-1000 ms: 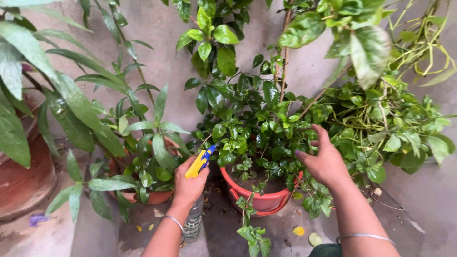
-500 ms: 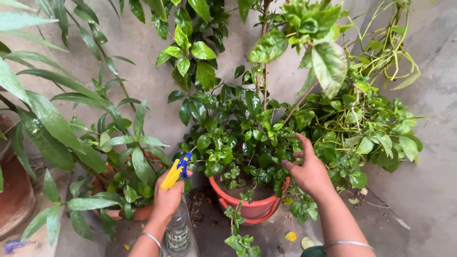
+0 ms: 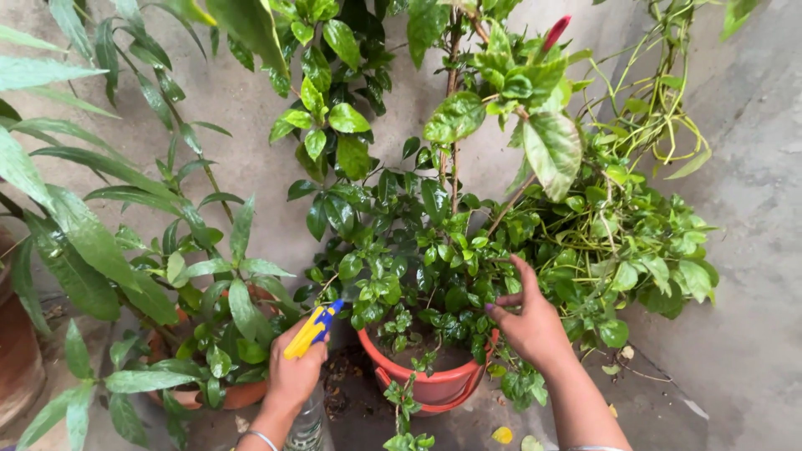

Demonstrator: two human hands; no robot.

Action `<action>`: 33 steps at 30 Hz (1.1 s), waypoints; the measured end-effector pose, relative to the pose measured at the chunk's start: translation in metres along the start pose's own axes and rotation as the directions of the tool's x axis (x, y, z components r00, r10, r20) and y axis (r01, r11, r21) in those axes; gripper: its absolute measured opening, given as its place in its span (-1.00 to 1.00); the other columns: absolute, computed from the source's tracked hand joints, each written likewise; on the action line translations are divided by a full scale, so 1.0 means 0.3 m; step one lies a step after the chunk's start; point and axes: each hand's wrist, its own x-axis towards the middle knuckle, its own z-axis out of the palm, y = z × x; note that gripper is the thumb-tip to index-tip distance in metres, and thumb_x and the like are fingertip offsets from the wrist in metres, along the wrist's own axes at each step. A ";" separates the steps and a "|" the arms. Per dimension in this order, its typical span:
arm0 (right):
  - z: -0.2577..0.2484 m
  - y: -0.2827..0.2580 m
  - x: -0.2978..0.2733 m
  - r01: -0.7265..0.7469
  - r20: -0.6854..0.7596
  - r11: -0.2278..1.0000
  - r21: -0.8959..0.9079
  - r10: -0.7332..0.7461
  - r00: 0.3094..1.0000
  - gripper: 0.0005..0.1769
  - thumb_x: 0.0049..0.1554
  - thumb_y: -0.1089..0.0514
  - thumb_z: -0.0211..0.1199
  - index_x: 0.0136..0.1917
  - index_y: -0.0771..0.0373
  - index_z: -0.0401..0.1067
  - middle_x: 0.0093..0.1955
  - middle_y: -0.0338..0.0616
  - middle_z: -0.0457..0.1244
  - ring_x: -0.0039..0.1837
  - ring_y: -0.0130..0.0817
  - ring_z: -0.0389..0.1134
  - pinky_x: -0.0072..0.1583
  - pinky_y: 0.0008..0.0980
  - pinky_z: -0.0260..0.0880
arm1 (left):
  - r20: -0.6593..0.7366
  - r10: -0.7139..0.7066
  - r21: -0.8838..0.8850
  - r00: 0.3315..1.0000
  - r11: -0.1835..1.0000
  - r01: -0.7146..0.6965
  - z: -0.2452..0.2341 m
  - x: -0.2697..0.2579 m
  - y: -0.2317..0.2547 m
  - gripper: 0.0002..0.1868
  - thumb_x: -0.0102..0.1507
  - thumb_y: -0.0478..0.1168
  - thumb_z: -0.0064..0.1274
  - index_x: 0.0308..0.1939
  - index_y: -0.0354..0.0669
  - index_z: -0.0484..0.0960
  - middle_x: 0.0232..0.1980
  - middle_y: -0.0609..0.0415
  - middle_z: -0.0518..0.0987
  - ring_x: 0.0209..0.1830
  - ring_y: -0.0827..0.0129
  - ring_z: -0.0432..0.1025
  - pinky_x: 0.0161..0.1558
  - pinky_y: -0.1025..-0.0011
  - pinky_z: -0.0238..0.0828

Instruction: Spraying water on various potted plants on an outdoor staircase.

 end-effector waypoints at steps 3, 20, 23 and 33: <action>-0.008 -0.003 -0.011 -0.027 0.004 1.000 0.003 0.027 1.000 0.08 0.03 0.05 0.37 0.64 -0.30 -0.17 0.09 -0.17 0.46 0.17 -0.16 0.48 0.27 -0.19 0.40 | 0.023 0.036 0.010 0.999 0.999 -0.036 -0.002 0.001 -0.022 -0.87 0.06 -0.41 -0.03 -0.35 -0.29 0.60 -0.55 0.04 0.53 -0.57 0.41 0.40 -0.43 0.39 0.36; -0.008 -0.030 -0.010 -0.003 0.006 1.000 -0.021 0.003 1.000 0.19 0.01 0.02 0.40 0.67 -0.26 -0.30 0.23 -0.01 0.36 0.24 -0.09 0.42 0.31 -0.17 0.36 | -0.003 -0.133 0.072 0.991 0.988 0.133 0.066 -0.003 0.100 -0.78 0.10 -0.33 0.00 -0.19 -0.22 0.60 -0.36 0.00 0.62 -0.44 0.31 0.46 -0.33 0.33 0.39; -0.057 -0.176 -0.066 0.085 -0.041 0.987 -0.133 -0.092 0.995 0.30 -0.04 0.00 0.47 0.70 -0.16 -0.34 0.44 0.14 0.15 0.43 0.01 0.22 0.41 -0.15 0.20 | 0.041 -0.167 0.023 0.985 0.986 0.167 0.128 0.015 0.213 -0.52 0.07 -0.25 0.07 0.09 -0.19 0.47 -0.15 -0.02 0.65 -0.25 0.23 0.52 -0.18 0.27 0.44; 0.049 -0.347 -0.165 0.507 0.103 0.676 0.535 -0.648 0.755 0.01 -0.10 0.27 0.32 0.59 0.28 0.05 0.53 0.08 0.20 0.50 -0.16 0.25 0.48 -0.24 0.13 | 0.080 -0.042 0.180 0.996 0.983 0.027 0.299 0.032 0.747 -0.05 0.05 0.40 0.20 0.22 -0.23 0.34 0.16 -0.23 0.48 0.28 -0.09 0.35 0.26 0.03 0.22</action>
